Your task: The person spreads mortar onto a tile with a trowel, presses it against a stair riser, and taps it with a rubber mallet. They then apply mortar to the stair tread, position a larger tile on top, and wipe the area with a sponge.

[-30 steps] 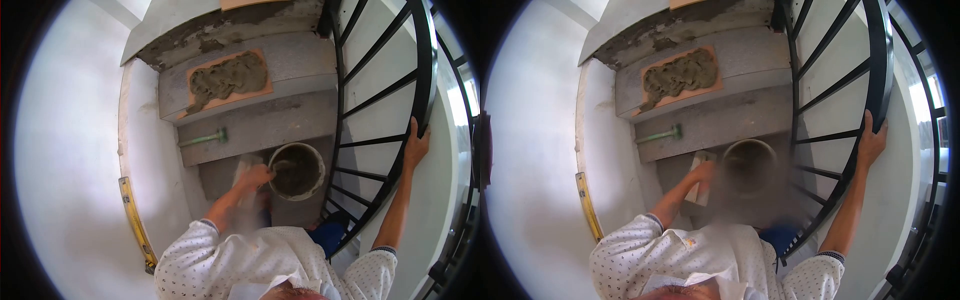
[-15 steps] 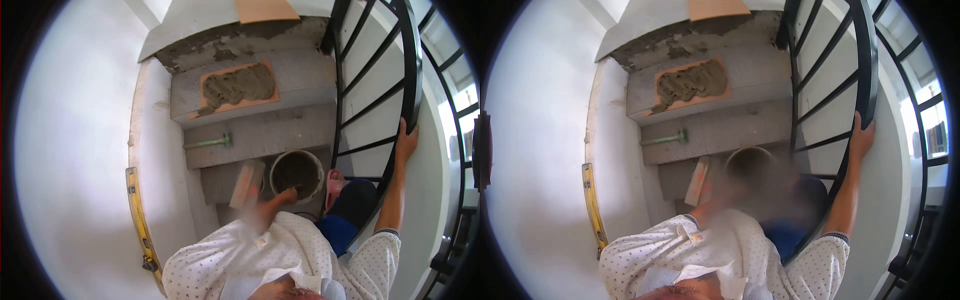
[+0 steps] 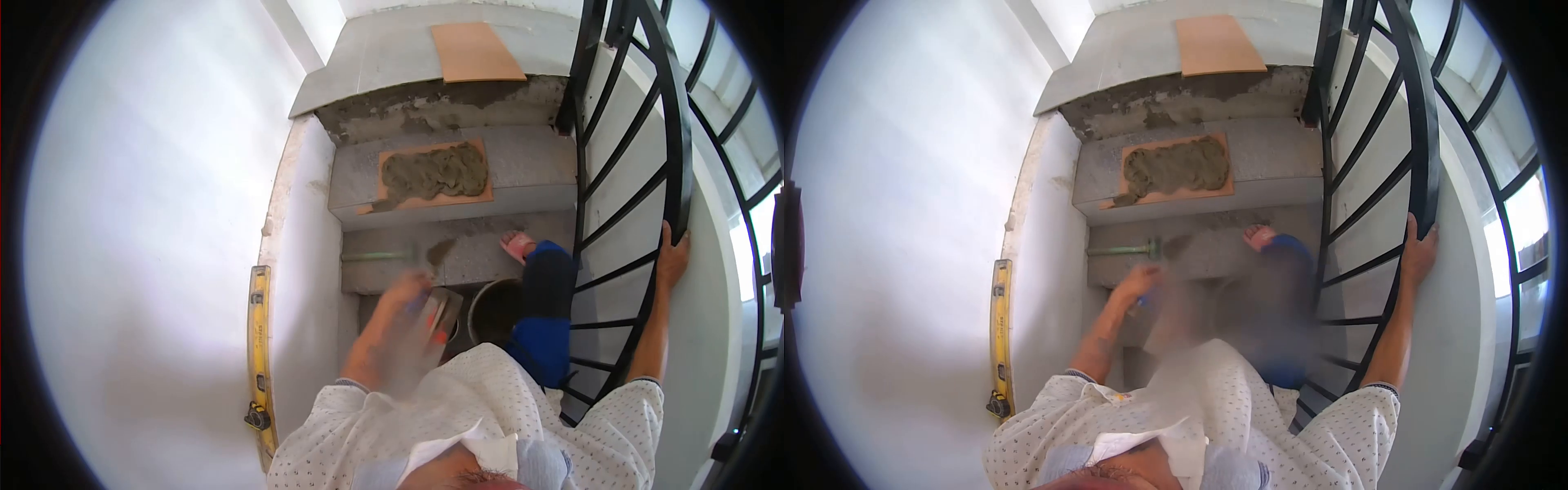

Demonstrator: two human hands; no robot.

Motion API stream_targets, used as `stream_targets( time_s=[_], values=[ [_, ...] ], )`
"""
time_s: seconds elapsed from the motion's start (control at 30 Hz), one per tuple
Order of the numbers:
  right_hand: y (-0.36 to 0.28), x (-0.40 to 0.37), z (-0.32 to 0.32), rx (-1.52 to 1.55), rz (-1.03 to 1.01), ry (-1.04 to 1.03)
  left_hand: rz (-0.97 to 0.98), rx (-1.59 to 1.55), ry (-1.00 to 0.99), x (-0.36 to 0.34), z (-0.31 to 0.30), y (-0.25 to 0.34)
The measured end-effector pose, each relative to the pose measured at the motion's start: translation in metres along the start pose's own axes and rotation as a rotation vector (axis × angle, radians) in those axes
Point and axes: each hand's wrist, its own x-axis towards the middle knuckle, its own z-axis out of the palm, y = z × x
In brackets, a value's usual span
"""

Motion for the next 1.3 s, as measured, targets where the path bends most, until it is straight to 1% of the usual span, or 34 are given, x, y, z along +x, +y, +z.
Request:
stream_targets(
  time_s=[0.07,0.13,0.2,0.3,0.4,0.5,0.6,0.63,0.7,0.8,0.9,1.0,1.1,1.2,1.3],
  values=[
    [-0.004,-0.003,-0.005,0.016,0.015,-0.015,0.089,0.509,0.076,0.023,-0.040,0.034],
    [-0.009,0.000,-0.009,0.018,0.034,-0.031,0.233,0.743,0.375,0.043,-0.057,0.050],
    [-0.010,-0.001,-0.011,0.010,0.054,-0.057,0.191,0.915,0.369,0.079,-0.076,0.066],
    [-0.015,-0.002,-0.010,0.029,0.081,-0.049,0.304,1.080,0.366,0.112,-0.080,0.106],
    [-0.015,-0.003,-0.007,0.046,0.038,0.016,0.389,1.184,0.355,0.175,-0.073,0.112],
    [-0.008,-0.001,0.000,0.015,0.048,0.024,0.525,1.292,0.323,0.200,-0.075,0.124],
    [-0.010,-0.003,0.002,-0.002,0.049,0.060,0.502,1.357,0.256,0.219,-0.102,0.104],
    [-0.017,-0.004,0.000,-0.012,0.099,0.049,0.453,1.331,0.242,0.216,-0.113,0.100],
    [-0.018,-0.005,0.001,0.018,0.109,0.032,0.357,1.286,0.241,0.202,-0.138,0.111],
    [-0.018,-0.004,0.004,0.012,0.131,0.037,0.098,1.158,0.194,0.182,-0.161,0.143],
    [-0.017,-0.005,0.004,-0.025,0.122,0.058,0.161,1.053,0.245,0.213,-0.193,0.119],
    [-0.010,-0.004,0.008,-0.022,0.091,0.065,0.201,1.095,0.327,0.244,-0.183,0.131],
    [-0.012,-0.007,0.004,0.004,0.092,0.054,0.196,1.108,0.381,0.285,-0.162,0.129],
    [-0.010,-0.004,0.004,-0.038,0.089,0.065,0.134,1.127,0.346,0.271,-0.142,0.135],
    [-0.010,-0.008,0.004,-0.045,0.114,0.060,0.093,1.265,0.174,0.241,-0.145,0.114]
  ],
)
